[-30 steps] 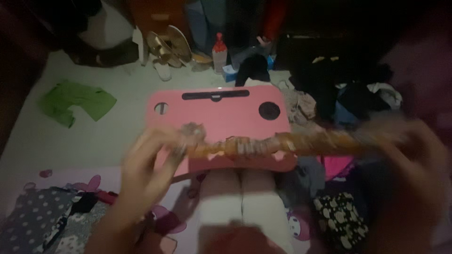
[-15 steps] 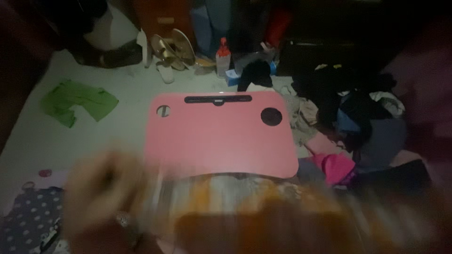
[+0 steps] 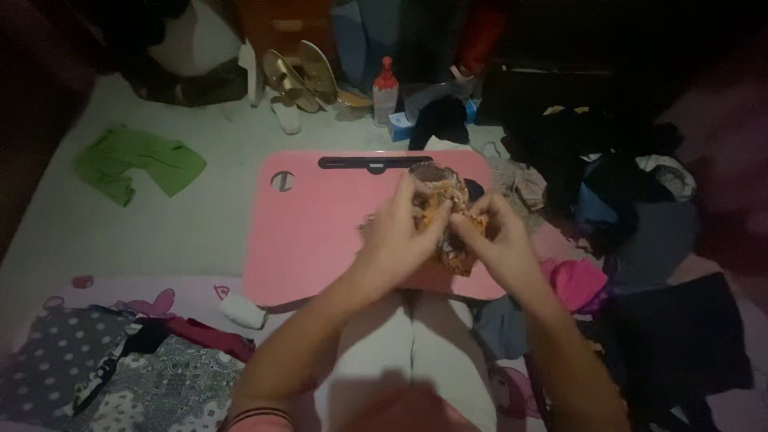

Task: The person folds several garments one by one on a pink folding board placed on their lap. They handle a maroon top, a striped white shirt, a patterned short, a floral short, a gray shirt, and a pink shirt, smoothing and folding each item before setting it aside.

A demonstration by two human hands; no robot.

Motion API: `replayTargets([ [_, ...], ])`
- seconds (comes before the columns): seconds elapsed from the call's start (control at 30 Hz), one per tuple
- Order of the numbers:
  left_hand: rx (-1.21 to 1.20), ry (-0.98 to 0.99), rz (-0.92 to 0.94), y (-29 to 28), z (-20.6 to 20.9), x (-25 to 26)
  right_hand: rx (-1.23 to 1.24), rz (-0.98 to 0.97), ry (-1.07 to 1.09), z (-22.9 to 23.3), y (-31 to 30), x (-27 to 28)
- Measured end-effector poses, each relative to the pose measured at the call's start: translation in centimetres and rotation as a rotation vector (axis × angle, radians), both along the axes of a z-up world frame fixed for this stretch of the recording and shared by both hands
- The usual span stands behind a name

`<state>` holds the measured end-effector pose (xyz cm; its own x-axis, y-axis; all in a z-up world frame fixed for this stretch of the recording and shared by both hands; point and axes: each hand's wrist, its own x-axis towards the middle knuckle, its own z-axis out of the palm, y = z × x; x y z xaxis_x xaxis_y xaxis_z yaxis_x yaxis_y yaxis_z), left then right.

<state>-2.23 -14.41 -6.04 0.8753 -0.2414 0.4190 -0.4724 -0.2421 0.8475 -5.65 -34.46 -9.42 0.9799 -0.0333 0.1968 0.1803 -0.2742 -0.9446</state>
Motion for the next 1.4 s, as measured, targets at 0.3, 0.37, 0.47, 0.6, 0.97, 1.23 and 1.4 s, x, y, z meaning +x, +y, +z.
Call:
replayTargets([
  [0.3,-0.348,-0.199,0.387,8.3,0.3,0.9,-0.206,-0.348,-0.47,3.3,-7.1,-3.7],
  [0.37,-0.417,-0.217,0.416,7.7,0.3,-1.2,-0.25,-0.396,-0.568,2.9,-7.2,-5.2],
  [0.47,-0.521,-0.034,0.301,8.1,2.1,-7.4,-0.18,-0.345,-0.669,4.7,-6.9,-8.2],
  [0.6,-0.568,0.163,-0.197,11.5,4.5,-7.8,0.132,-0.282,-0.491,6.0,-5.8,-10.9],
  [0.97,-0.189,0.569,0.119,2.6,-3.5,2.9,0.074,-0.405,0.169,-3.0,-4.3,0.6],
  [1.23,-0.082,0.3,-0.153,-0.9,1.1,-3.6,0.224,0.066,-0.128,1.0,2.1,-3.9],
  [1.4,-0.154,0.282,-0.161,-0.6,0.3,-2.6,0.321,0.223,-0.126,3.2,1.7,-4.7],
])
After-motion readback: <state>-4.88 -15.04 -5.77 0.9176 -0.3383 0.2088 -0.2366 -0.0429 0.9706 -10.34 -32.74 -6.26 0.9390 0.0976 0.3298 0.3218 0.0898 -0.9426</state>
